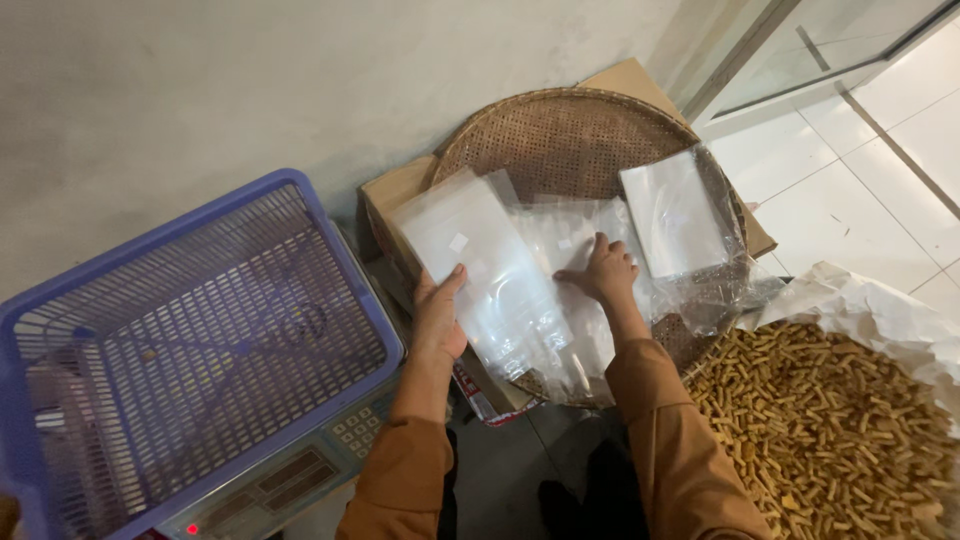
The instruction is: The person sits on the floor and counts and separates clear plastic bags one at a time from a pile in a large woven basket, stacking the counted bags into groups. They gather the stacked bags together and hold the finished stack at the end.
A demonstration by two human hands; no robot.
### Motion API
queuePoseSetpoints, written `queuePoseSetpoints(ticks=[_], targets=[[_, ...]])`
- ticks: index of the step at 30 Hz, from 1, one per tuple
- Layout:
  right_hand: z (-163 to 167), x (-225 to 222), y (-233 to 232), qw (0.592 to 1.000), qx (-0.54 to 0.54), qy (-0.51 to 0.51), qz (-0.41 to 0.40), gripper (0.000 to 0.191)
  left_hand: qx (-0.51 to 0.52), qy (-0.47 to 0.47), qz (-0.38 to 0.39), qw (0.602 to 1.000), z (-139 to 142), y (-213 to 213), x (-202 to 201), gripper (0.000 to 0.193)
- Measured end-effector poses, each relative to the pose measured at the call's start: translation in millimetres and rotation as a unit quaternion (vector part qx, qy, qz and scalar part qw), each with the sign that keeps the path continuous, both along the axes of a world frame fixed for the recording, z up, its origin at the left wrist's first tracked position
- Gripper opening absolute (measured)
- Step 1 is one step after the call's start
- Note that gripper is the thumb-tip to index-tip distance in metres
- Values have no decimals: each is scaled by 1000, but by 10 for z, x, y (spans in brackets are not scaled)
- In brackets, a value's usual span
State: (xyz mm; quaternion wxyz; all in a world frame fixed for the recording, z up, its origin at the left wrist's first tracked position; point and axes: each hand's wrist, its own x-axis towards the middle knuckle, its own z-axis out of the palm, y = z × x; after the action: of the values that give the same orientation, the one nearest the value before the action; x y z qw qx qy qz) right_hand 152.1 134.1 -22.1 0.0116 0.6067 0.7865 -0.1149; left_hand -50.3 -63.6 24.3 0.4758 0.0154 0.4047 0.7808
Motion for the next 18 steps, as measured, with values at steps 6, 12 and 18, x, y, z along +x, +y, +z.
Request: queuePoseSetpoints(ticks=[6, 12, 18], targets=[[22, 34, 70, 982, -123, 140, -29, 106, 3, -14, -20, 1000, -107, 19, 54, 52], [196, 117, 59, 983, -113, 95, -106, 93, 31, -12, -40, 999, -123, 35, 104, 56], [13, 187, 95, 990, -29, 137, -34, 59, 13, -36, -54, 998, -91, 48, 172, 54]])
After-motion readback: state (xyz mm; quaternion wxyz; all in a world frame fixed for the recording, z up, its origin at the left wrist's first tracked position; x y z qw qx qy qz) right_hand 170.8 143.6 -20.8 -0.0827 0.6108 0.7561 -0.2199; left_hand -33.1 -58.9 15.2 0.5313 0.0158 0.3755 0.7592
